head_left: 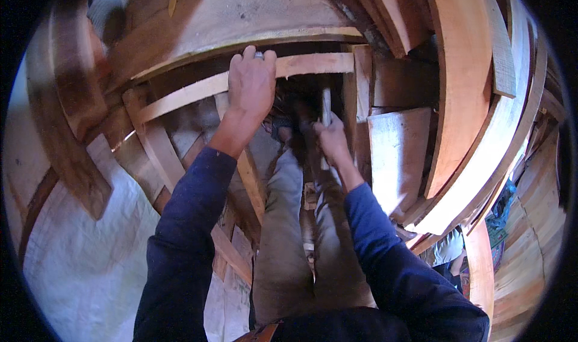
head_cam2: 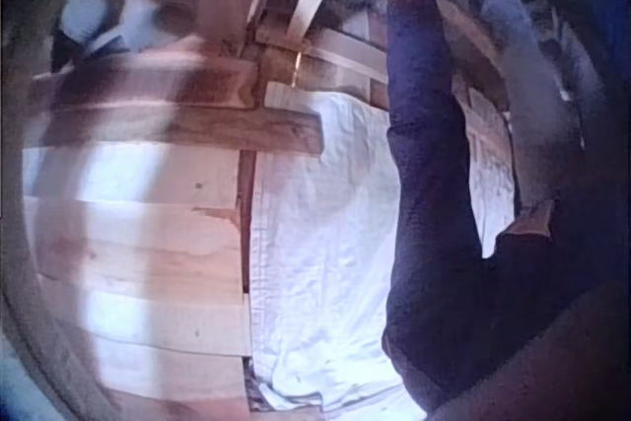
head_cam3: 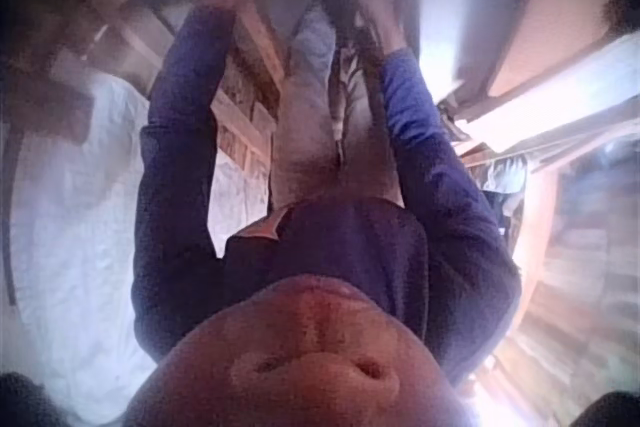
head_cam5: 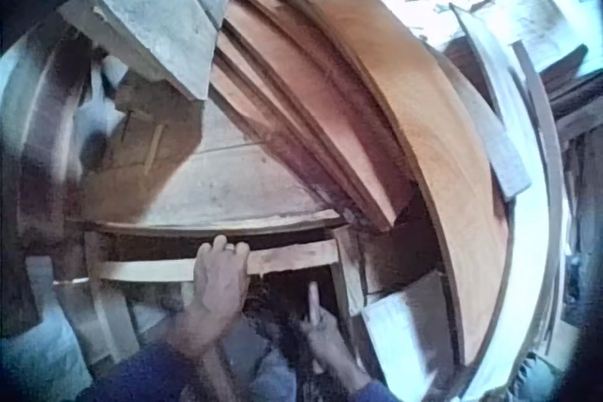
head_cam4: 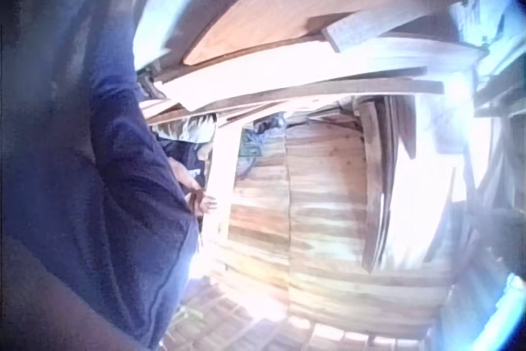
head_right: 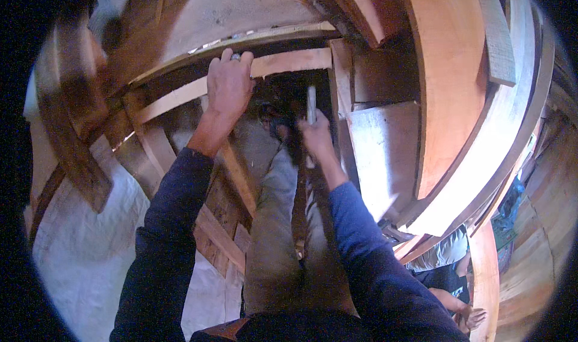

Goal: The person assembles a wooden frame by positioning planks and securing them with nails. They use a hammer to drive nails into the wood, working on the frame's structure while standing on the floor.

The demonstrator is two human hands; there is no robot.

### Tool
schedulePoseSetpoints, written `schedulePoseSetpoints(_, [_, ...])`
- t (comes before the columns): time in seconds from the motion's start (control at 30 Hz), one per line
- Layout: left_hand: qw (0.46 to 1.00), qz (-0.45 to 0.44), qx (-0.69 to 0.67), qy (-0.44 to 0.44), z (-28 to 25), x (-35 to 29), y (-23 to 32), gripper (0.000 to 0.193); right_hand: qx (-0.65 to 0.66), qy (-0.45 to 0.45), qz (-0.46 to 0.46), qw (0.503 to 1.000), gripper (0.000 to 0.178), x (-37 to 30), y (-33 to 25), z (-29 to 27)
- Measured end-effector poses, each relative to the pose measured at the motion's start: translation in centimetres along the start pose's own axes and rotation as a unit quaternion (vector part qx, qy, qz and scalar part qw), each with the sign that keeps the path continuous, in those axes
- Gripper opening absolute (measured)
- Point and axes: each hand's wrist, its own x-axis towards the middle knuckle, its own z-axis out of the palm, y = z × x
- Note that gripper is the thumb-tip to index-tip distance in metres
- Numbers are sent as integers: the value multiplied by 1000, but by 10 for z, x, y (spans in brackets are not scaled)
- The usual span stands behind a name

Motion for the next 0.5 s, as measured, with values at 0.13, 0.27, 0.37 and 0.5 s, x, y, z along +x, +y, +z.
schedulePoseSetpoints(0.13, [1000,-1,7,26,3,-5,6,7,-50,20,-8,999,31,-23,20,-7])
schedulePoseSetpoints(0.27, [1000,-18,14,7,-3,-2,11,7,-50,-1,-12,999,39,-17,0,-5])
schedulePoseSetpoints(0.37, [1000,-16,0,11,-3,-2,9,7,9,-28,14,999,26,-23,-6,-5])
schedulePoseSetpoints(0.5, [999,-35,-20,-9,0,-6,3,20,27,-56,95,994,14,-51,-44,-3])
